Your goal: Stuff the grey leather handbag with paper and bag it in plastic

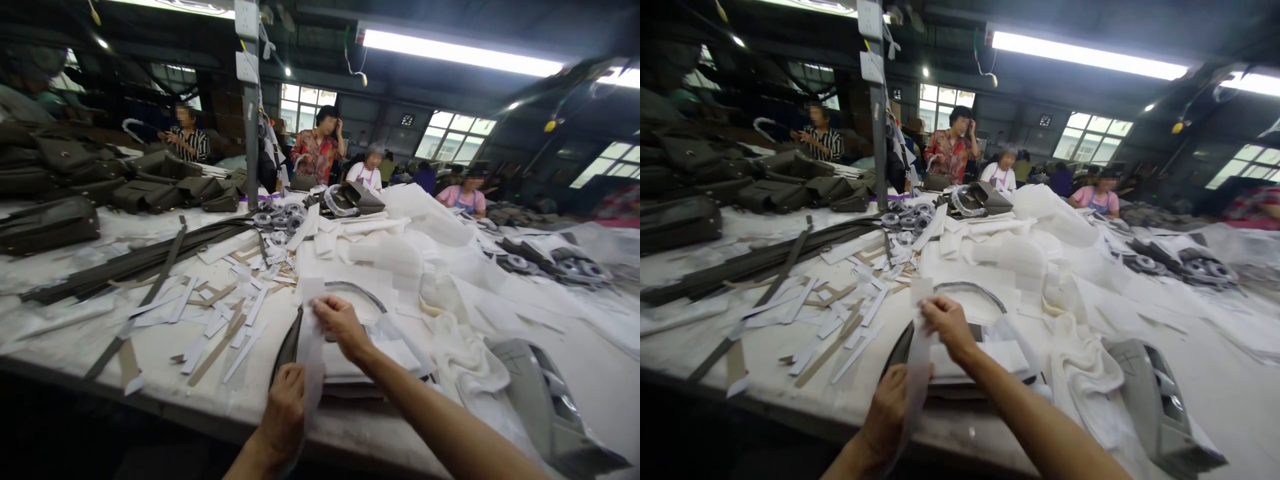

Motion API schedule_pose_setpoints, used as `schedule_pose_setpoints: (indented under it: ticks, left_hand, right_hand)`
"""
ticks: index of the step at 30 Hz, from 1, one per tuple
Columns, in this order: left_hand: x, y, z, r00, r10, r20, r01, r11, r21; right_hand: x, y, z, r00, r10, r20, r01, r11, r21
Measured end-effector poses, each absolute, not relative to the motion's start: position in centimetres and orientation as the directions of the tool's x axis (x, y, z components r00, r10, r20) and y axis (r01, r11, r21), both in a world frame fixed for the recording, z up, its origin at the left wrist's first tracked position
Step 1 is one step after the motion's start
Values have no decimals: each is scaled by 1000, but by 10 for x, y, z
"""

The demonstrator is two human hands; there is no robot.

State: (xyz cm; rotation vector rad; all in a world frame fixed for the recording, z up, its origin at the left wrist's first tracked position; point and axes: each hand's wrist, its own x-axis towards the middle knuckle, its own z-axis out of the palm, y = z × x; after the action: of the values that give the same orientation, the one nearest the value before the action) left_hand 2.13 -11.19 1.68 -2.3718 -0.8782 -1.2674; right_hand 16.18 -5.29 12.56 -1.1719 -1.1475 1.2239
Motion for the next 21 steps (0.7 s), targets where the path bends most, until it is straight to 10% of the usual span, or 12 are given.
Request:
schedule_pose_setpoints:
  ticks: [21]
  left_hand:
    - [21,-116,9,451,440,776,656,-753,46]
  right_hand:
    - [236,83,85,101,992,77,685,-13,-729]
